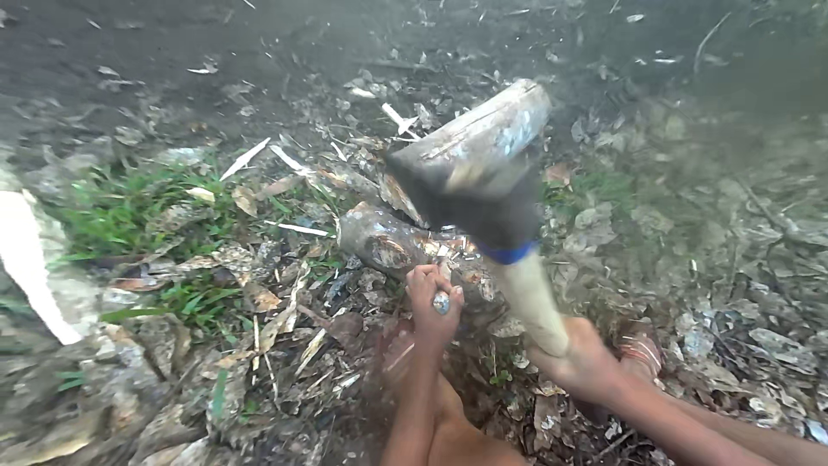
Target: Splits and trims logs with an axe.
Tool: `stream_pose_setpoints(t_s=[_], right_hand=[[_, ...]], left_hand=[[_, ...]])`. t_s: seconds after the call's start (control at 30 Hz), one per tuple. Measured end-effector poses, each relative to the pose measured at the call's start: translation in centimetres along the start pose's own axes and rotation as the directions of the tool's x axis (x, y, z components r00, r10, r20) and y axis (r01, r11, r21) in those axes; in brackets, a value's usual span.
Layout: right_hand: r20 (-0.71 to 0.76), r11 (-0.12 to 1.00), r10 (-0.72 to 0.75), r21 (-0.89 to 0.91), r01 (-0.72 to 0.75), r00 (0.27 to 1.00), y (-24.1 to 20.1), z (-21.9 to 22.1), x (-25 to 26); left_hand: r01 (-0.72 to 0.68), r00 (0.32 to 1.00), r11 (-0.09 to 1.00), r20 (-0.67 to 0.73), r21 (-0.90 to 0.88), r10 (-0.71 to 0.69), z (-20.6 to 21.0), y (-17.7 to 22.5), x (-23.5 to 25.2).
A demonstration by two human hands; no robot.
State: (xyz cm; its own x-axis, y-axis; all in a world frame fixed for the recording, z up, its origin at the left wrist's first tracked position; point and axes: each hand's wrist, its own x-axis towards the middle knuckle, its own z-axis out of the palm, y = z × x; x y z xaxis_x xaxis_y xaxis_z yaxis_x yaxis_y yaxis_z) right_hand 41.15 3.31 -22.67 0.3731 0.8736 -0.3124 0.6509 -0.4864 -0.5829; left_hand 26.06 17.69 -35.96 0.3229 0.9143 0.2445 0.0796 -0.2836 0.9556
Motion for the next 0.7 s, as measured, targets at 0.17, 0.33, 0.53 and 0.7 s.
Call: stream_pose_setpoints(t_s=[0.17,0.33,0.53,0.7], right_hand=[[0.285,0.902,0.415,-0.251,-0.351,0.864,7.4,3.9,3.5],[0.312,0.908,0.407,-0.032,-0.418,0.859,8.1,3.0,3.4],[0.233,0.944,0.319,0.006,-0.33,0.919,4.8,0.7,1.9],[-0.019,0.995,-0.059,0.078,0.06,0.998,0.3,-3.1,-0.8]], left_hand=[[-0.031,0.998,0.998,-0.052,-0.062,0.027,-1.0,-1.0,-1.6],[-0.024,0.995,0.991,-0.097,-0.134,0.011,-1.7,-1.9,-3.1],[-0.003,1.0,0.993,-0.017,-0.116,0.001,-1.3,-0.9,-0.8],[0.033,0.998,0.994,0.048,-0.107,-0.028,-1.4,-0.6,0.5]])
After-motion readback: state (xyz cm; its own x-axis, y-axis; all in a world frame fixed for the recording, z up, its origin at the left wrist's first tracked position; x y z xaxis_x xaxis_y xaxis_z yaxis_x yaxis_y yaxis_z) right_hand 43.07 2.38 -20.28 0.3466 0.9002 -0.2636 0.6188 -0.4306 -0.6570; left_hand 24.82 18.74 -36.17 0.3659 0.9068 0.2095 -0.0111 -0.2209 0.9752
